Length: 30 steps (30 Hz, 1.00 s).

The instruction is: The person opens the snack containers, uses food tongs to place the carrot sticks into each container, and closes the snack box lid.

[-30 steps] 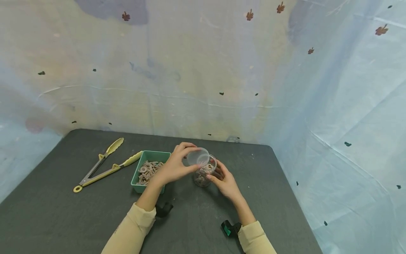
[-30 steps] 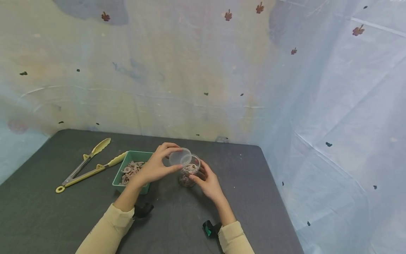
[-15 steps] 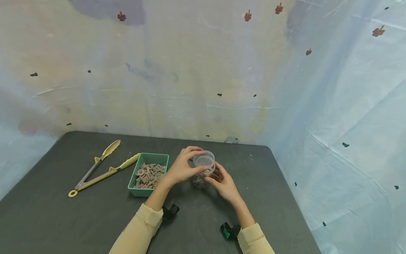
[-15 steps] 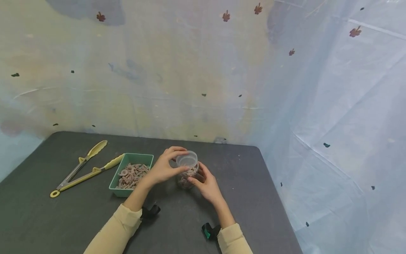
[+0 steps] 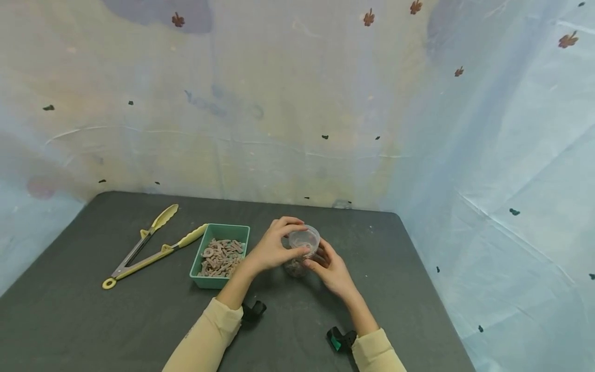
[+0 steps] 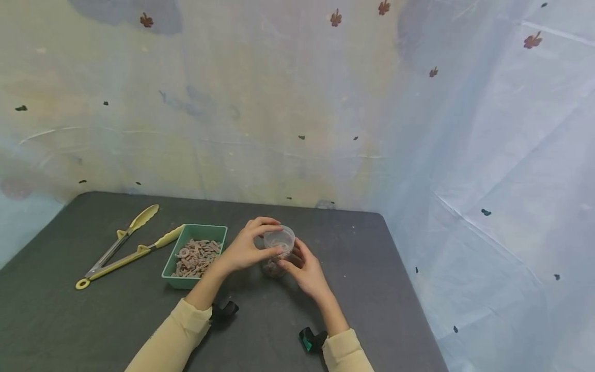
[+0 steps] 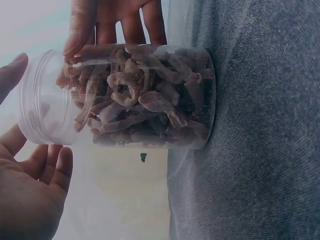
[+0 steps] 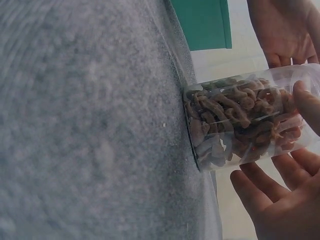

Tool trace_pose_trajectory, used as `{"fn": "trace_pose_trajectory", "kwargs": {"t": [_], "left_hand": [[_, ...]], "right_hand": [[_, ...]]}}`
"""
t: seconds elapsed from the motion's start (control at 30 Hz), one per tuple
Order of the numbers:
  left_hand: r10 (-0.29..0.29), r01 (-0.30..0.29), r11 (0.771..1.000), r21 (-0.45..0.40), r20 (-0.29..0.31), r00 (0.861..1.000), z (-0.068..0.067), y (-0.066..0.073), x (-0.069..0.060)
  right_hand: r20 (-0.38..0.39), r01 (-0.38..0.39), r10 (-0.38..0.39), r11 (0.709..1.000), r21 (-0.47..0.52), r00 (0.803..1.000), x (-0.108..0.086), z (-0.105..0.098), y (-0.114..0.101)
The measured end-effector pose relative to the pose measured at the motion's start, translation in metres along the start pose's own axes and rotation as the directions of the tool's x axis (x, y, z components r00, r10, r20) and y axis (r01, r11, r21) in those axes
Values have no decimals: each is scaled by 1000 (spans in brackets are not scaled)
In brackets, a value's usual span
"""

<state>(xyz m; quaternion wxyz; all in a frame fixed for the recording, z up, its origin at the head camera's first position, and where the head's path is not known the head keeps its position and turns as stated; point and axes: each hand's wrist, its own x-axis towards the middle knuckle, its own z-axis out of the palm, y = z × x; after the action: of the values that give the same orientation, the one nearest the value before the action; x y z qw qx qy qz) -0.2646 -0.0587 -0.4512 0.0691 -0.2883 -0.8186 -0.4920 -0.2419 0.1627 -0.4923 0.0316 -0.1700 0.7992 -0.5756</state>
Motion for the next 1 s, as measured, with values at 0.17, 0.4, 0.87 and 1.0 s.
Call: {"fn": "trace_pose_trajectory", "kwargs": {"t": [0.17, 0.4, 0.87, 1.0], "left_hand": [[8, -8, 1000, -2, 11, 1000, 0, -1, 0], [21, -20, 1000, -21, 44, 999, 0, -5, -2], [96, -91, 994, -64, 88, 991, 2, -8, -5], [64, -62, 997, -43, 51, 997, 2, -8, -5]], "right_hand": [[-2, 5, -5, 1000, -2, 1000, 1, -1, -1], [-5, 6, -6, 1000, -3, 1000, 1, 0, 0], [-4, 8, -8, 1000, -9, 1000, 1, 1, 0], [1, 13, -13, 1000, -12, 1000, 1, 1, -1]]}}
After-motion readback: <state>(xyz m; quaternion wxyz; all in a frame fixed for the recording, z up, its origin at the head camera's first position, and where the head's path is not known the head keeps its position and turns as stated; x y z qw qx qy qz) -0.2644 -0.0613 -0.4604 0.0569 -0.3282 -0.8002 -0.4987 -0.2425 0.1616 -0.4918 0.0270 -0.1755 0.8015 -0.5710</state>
